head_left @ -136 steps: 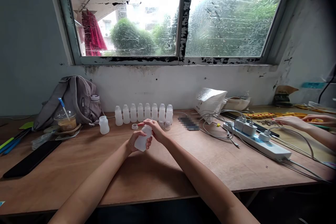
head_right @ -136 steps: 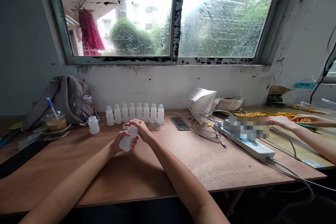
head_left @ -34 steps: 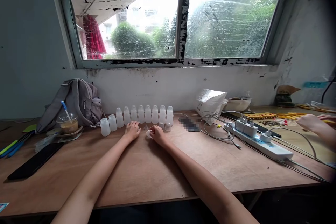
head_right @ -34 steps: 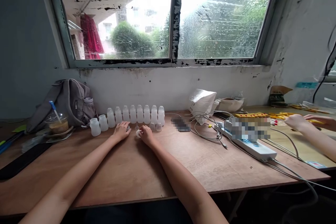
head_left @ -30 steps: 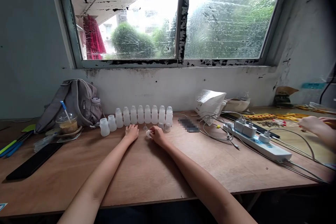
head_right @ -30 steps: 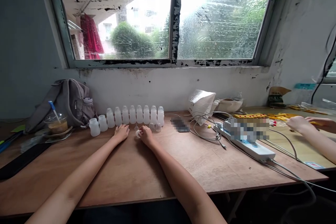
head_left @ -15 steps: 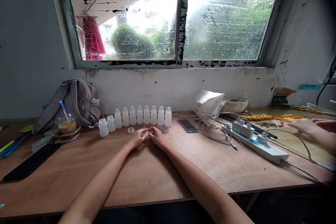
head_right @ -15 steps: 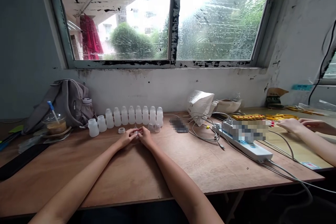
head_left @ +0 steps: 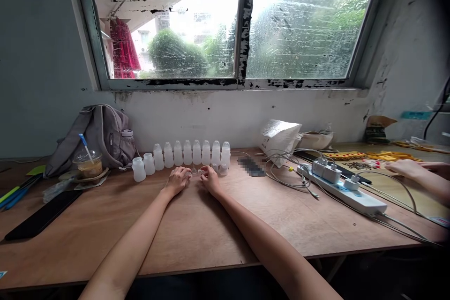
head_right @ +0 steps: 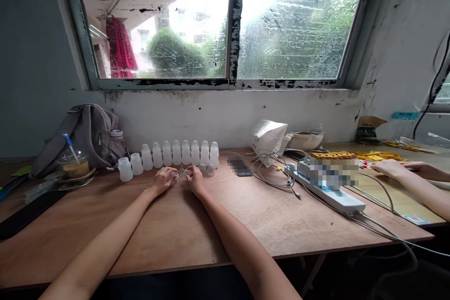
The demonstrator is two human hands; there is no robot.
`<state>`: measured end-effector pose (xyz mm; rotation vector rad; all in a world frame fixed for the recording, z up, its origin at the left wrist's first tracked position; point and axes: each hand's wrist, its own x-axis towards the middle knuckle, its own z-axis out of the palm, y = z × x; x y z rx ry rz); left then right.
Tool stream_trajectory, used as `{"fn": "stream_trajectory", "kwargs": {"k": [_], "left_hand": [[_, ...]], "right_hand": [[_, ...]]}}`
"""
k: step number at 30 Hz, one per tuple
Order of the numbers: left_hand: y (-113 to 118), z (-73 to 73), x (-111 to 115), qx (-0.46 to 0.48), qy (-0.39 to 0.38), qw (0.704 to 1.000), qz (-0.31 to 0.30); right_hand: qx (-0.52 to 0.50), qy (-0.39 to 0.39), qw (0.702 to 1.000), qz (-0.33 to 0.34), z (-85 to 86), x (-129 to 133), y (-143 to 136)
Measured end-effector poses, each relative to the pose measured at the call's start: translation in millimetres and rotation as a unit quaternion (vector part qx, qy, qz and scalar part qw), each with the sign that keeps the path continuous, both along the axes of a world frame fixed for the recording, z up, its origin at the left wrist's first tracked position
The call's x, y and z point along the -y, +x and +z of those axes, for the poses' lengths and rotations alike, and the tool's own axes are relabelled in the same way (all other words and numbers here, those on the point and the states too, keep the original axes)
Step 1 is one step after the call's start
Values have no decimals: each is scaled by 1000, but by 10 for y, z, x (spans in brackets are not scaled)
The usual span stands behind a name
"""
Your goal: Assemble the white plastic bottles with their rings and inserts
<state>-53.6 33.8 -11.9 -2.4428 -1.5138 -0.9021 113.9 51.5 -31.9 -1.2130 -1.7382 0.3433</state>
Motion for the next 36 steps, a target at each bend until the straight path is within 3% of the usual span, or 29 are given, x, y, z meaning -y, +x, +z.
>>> {"fn": "stream_trajectory", "kwargs": {"k": [3,7,10,15,23,36], "left_hand": [[-124,13,-29,24,19,994,107],[-303,-15,-65,39,-25,963,267],[-392,-63,-86,43,-55,951,300],[-412,-93,-99,35,-59,949,308],[-312,-121,-115,-35,-63,983,170],[-311,-168,-156,-40,-66,978,195]], "right_hand": [[24,-8,999,-22,-15,-22,11],[67,-20,997,-38,-43,-36,-5],[97,-24,994,-36,-52,-31,-12],[155,-24,987,-29,-44,17,-21],[258,-46,964,-49,-44,139,-61],[317,-87,940,-88,-66,12,-81]]}}
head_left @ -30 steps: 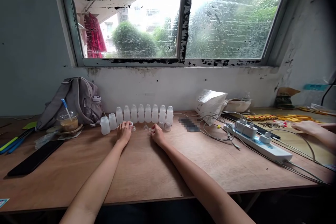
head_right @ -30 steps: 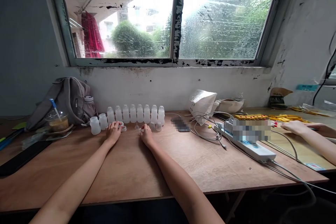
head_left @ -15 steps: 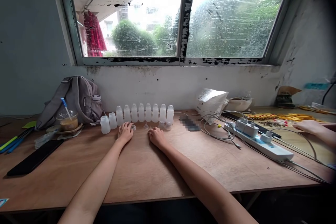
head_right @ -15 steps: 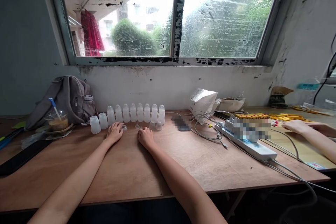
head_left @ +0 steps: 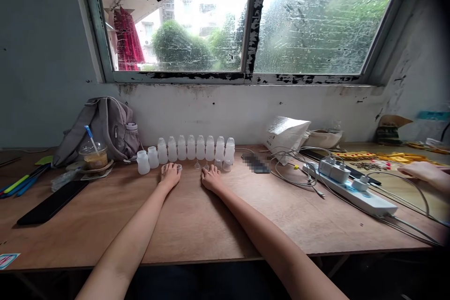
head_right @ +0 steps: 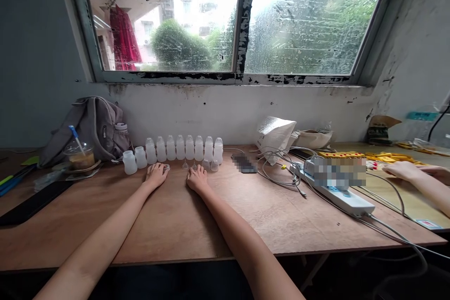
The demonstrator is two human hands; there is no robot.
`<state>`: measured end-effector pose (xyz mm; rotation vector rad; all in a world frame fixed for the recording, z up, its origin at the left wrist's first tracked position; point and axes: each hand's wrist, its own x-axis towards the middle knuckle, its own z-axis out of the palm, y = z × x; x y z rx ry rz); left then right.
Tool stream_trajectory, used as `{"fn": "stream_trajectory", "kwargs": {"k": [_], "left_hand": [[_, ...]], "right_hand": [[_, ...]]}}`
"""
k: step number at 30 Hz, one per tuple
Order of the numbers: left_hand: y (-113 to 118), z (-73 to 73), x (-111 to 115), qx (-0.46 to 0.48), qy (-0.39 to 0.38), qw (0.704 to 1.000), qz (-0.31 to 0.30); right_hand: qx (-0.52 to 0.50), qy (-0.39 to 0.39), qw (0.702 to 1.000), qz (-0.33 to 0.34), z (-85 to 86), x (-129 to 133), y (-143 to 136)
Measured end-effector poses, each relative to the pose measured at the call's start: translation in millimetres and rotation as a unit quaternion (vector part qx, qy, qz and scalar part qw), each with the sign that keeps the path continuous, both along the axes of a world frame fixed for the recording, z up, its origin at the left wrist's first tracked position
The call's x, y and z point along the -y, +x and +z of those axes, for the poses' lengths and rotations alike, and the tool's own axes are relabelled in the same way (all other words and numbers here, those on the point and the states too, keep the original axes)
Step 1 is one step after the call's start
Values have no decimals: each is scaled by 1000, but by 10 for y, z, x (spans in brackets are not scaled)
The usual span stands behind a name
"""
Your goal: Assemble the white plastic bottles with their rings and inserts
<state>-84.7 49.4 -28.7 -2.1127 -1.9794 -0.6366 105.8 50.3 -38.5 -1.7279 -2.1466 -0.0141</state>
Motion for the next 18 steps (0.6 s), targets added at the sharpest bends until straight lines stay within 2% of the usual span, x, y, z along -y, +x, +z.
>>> {"fn": "stream_trajectory", "kwargs": {"k": [10,14,18], "left_hand": [[42,33,43,5,22,1000,0],[269,69,-3,7,26,999,-28],[632,73,-147,22,19,1000,1]], "right_hand": [[18,-9,1000,22,43,-18,-30],[16,-15,1000,21,40,-10,-25],[15,-13,1000,7,36,-6,-31]]}}
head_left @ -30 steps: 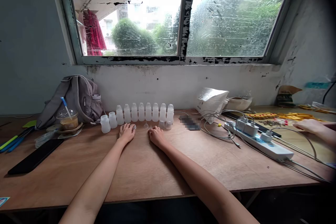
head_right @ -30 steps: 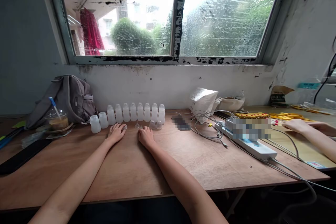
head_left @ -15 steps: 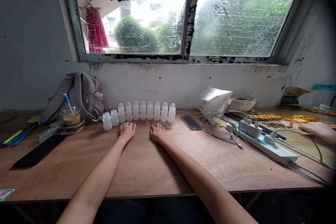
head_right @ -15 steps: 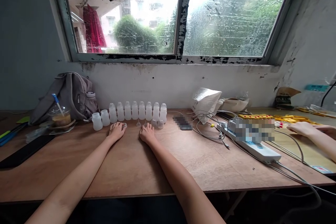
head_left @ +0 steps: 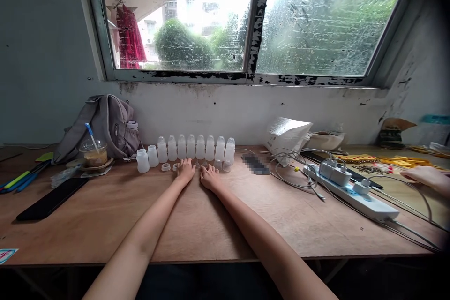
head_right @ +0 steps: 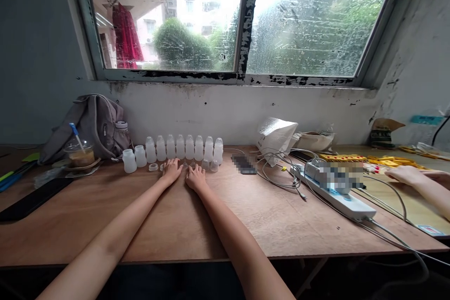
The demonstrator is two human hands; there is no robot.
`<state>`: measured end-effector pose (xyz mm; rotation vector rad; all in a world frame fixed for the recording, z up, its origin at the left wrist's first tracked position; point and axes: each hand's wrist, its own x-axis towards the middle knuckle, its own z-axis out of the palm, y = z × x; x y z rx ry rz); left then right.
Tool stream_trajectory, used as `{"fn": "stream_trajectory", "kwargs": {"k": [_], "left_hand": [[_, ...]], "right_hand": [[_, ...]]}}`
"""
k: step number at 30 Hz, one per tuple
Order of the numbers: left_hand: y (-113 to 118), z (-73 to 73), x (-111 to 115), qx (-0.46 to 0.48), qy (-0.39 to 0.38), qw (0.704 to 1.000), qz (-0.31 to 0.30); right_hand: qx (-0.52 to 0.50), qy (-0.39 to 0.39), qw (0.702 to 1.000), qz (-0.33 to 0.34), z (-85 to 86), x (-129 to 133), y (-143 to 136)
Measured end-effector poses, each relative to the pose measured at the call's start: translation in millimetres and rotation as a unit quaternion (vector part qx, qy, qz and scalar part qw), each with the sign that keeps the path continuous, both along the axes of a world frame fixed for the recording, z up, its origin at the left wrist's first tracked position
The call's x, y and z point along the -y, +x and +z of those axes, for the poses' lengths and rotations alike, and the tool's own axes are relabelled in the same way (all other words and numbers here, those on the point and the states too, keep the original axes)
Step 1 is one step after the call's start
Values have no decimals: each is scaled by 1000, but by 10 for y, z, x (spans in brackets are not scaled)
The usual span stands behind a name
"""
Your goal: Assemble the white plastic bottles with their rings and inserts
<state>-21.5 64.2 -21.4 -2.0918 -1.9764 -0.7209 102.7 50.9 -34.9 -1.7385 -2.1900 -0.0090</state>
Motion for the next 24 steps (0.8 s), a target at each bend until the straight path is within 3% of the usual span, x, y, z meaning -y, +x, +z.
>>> {"fn": "stream_trajectory", "kwargs": {"k": [6,19,24], "left_hand": [[310,-9,-136,14,-1,998,65],[63,-63,69,-7,-15,999,41],[12,-87,65,2,-38,996,77]], "right_hand": [[0,-2,1000,4,12,-22,-21],[-37,0,999,19,23,-148,-76],[-51,10,997,56,1,-142,-33]]}}
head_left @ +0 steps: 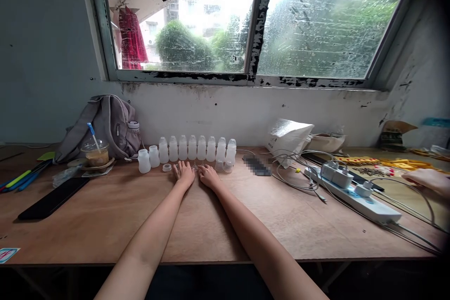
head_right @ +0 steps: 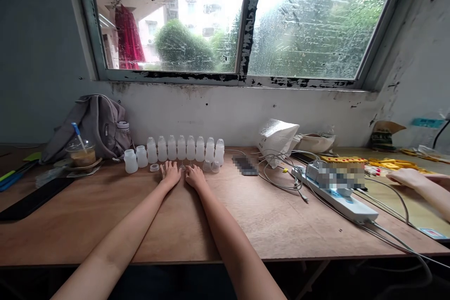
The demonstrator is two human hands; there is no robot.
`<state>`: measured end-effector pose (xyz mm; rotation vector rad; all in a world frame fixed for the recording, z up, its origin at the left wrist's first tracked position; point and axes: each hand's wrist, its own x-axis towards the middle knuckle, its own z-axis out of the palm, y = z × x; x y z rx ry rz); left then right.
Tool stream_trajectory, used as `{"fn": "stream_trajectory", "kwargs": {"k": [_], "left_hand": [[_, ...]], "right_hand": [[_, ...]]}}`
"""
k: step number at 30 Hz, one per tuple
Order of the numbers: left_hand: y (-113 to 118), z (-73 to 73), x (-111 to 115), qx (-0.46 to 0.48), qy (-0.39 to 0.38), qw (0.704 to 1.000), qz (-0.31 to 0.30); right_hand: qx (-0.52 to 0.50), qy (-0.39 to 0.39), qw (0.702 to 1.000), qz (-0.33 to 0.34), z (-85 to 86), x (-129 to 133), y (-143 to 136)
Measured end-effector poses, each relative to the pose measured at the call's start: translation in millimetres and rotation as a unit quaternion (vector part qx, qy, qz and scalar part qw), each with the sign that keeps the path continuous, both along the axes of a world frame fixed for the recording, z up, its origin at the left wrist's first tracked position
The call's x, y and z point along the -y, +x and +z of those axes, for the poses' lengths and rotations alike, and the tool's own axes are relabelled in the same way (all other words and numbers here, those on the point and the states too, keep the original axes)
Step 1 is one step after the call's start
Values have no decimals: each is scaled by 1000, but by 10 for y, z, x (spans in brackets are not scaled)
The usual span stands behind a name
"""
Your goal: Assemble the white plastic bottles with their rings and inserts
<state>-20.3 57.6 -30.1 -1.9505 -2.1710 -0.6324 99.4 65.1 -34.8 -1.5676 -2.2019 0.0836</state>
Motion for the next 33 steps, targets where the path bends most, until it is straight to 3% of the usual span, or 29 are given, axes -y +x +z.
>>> {"fn": "stream_trajectory", "kwargs": {"k": [9,33], "left_hand": [[-21,-44,-48,19,-45,997,63],[-31,2,-19,66,-30,996,51]], "right_hand": [[-45,20,999,13,-12,0,36],[-167,26,979,-112,52,-13,71]]}}
